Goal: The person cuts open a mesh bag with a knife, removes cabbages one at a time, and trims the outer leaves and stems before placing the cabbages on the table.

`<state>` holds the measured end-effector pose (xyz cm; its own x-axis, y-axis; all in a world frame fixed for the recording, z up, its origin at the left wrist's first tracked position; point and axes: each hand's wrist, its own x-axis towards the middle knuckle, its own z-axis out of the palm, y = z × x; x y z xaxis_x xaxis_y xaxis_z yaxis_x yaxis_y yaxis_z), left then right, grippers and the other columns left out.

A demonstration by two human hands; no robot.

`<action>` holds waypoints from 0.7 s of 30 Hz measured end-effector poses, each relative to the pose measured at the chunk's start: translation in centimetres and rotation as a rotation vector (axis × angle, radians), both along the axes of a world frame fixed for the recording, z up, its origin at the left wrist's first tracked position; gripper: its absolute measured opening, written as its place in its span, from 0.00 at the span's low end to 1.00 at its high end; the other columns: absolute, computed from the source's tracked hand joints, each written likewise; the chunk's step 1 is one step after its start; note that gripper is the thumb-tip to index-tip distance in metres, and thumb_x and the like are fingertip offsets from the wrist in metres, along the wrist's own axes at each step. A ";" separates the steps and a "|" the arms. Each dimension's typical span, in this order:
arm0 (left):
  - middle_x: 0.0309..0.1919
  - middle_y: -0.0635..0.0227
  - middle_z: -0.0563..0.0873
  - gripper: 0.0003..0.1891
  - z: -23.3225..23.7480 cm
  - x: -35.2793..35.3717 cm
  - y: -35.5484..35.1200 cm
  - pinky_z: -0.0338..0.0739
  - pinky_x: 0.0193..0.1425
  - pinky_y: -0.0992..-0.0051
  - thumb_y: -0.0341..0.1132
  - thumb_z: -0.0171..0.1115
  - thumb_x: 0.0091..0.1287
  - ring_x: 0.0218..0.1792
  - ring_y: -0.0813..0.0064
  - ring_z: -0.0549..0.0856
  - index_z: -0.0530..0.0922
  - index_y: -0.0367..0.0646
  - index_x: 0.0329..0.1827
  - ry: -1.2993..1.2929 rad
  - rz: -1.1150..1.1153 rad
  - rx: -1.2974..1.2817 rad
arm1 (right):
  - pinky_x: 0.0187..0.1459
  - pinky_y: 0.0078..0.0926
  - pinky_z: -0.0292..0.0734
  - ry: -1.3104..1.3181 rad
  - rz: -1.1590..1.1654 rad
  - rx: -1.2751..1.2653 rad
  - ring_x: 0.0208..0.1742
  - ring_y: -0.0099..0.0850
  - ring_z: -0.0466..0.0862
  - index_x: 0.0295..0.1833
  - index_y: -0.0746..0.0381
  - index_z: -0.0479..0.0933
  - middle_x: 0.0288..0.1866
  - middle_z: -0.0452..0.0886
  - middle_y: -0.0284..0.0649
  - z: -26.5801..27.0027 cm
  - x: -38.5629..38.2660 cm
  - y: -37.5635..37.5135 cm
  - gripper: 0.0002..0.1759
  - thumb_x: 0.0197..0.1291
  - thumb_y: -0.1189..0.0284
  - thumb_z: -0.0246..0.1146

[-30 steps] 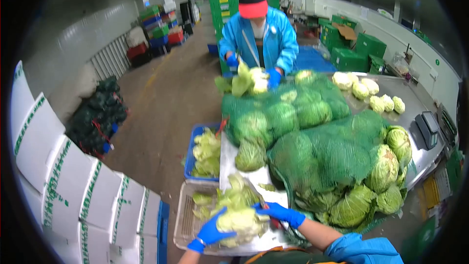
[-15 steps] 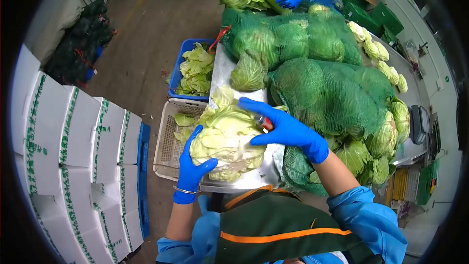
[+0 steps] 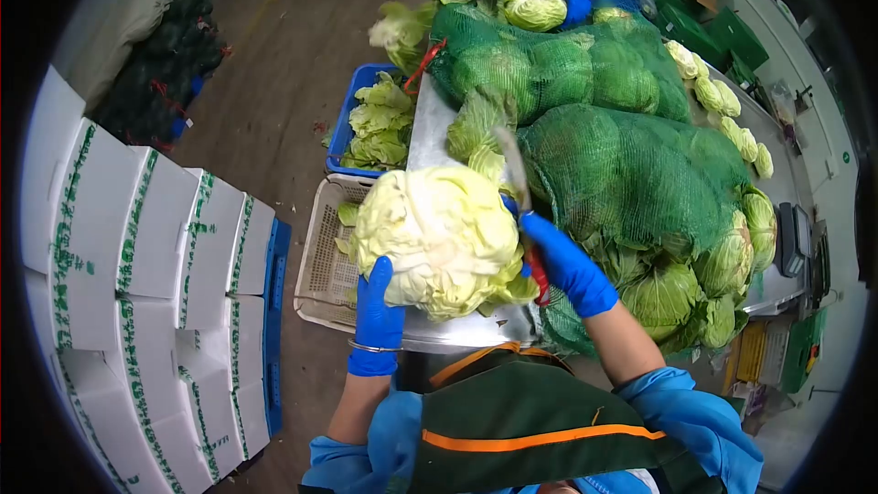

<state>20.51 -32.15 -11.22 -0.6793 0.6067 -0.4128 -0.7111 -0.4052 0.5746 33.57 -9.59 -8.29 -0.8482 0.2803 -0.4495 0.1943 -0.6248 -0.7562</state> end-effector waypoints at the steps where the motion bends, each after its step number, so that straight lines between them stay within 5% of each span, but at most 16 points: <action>1: 0.56 0.59 0.74 0.29 1.1 0.0 -0.2 0.70 0.61 0.69 0.28 0.58 0.61 0.57 0.69 0.74 0.59 0.36 0.66 0.160 0.000 -0.011 | 0.30 0.15 0.72 0.003 -0.006 -0.006 0.35 0.17 0.75 0.70 0.55 0.58 0.43 0.76 0.31 -0.5 0.4 0.1 0.39 0.54 0.57 0.64; 3: 0.57 0.58 0.73 0.32 3.1 -0.9 -1.5 0.71 0.61 0.69 0.26 0.62 0.57 0.57 0.69 0.74 0.60 0.35 0.65 0.496 -0.139 -0.072 | 0.26 0.12 0.70 0.066 0.005 0.065 0.30 0.13 0.70 0.69 0.54 0.59 0.37 0.72 0.27 1.8 0.3 -0.6 0.38 0.54 0.59 0.64; 6: 0.56 0.59 0.74 0.34 4.7 -3.6 -2.2 0.71 0.60 0.70 0.25 0.65 0.54 0.57 0.69 0.75 0.60 0.35 0.65 0.640 -0.407 -0.280 | 0.26 0.12 0.70 0.102 0.125 0.118 0.30 0.14 0.70 0.69 0.53 0.59 0.35 0.72 0.26 3.1 -1.0 0.6 0.37 0.54 0.60 0.64; 8: 0.55 0.61 0.75 0.34 5.3 -2.3 -0.4 0.72 0.59 0.70 0.24 0.64 0.54 0.56 0.69 0.76 0.60 0.35 0.65 0.508 -0.338 -0.159 | 0.28 0.12 0.71 0.091 0.135 0.178 0.31 0.14 0.70 0.69 0.53 0.60 0.36 0.73 0.26 3.4 -2.8 1.4 0.36 0.56 0.59 0.62; 10: 0.56 0.61 0.74 0.35 4.7 0.1 0.8 0.71 0.60 0.71 0.23 0.65 0.53 0.57 0.70 0.74 0.60 0.35 0.65 0.347 -0.023 -0.129 | 0.29 0.12 0.72 0.017 0.054 0.363 0.33 0.16 0.72 0.69 0.53 0.59 0.41 0.75 0.28 5.3 -3.4 0.9 0.36 0.56 0.57 0.62; 14: 0.60 0.60 0.69 0.37 2.5 3.4 -0.4 0.68 0.62 0.69 0.24 0.64 0.54 0.62 0.66 0.68 0.57 0.36 0.67 0.459 0.128 -0.100 | 0.31 0.16 0.74 -0.020 0.062 0.295 0.38 0.18 0.75 0.69 0.54 0.59 0.50 0.76 0.32 4.0 -1.5 -0.8 0.38 0.53 0.61 0.66; 18: 0.61 0.59 0.67 0.36 5.5 0.9 -2.6 0.69 0.62 0.67 0.25 0.62 0.55 0.62 0.65 0.69 0.56 0.37 0.68 0.272 -0.143 -0.055 | 0.33 0.15 0.73 0.126 0.259 0.286 0.47 0.18 0.76 0.70 0.53 0.57 0.52 0.76 0.31 2.4 -1.5 -0.2 0.40 0.51 0.70 0.66; 20: 0.62 0.58 0.67 0.36 3.5 0.8 -3.5 0.69 0.62 0.65 0.28 0.62 0.57 0.62 0.64 0.69 0.56 0.37 0.68 0.179 -0.264 -0.171 | 0.32 0.16 0.74 -0.137 0.365 0.453 0.46 0.19 0.77 0.70 0.53 0.58 0.53 0.76 0.32 2.9 -1.9 -0.8 0.37 0.55 0.69 0.64; 21: 0.62 0.59 0.67 0.35 2.3 1.3 -3.2 0.68 0.63 0.65 0.31 0.62 0.59 0.62 0.65 0.69 0.55 0.38 0.68 0.138 -0.219 -0.155 | 0.30 0.15 0.73 -0.112 0.147 0.486 0.41 0.18 0.77 0.69 0.54 0.59 0.52 0.77 0.33 1.6 -1.4 -1.9 0.33 0.58 0.67 0.62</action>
